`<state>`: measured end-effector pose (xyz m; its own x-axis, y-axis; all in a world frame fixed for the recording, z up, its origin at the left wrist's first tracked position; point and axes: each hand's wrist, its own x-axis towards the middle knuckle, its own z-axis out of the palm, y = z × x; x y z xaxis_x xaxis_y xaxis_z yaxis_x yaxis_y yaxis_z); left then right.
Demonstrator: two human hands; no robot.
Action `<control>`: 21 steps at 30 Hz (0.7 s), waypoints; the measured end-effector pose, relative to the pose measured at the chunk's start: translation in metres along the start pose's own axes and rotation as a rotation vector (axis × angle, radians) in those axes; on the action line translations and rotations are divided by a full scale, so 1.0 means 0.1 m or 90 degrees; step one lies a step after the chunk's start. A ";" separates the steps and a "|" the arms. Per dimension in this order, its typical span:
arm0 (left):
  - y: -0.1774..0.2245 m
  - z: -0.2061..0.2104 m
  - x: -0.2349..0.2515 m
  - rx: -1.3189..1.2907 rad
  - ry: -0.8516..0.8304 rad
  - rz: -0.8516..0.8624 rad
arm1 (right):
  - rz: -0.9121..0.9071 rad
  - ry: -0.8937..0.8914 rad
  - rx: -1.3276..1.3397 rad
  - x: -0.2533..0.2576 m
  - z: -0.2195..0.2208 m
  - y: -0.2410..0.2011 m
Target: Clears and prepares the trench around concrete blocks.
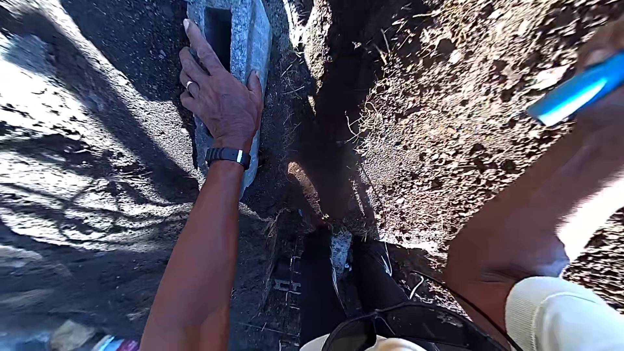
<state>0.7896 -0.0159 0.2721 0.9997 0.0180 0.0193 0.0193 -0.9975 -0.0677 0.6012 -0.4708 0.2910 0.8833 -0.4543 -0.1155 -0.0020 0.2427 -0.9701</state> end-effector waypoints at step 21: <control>-0.03 0.06 0.05 0.057 -0.057 0.009 | 0.571 0.048 -0.436 -2.53 2.13 3.07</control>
<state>0.7950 -0.0120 0.2664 0.9973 0.0132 -0.0718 0.0019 -0.9878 -0.1555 0.4769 -0.0989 0.0681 0.4036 -0.4085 -0.8187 -0.8976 -0.0035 -0.4408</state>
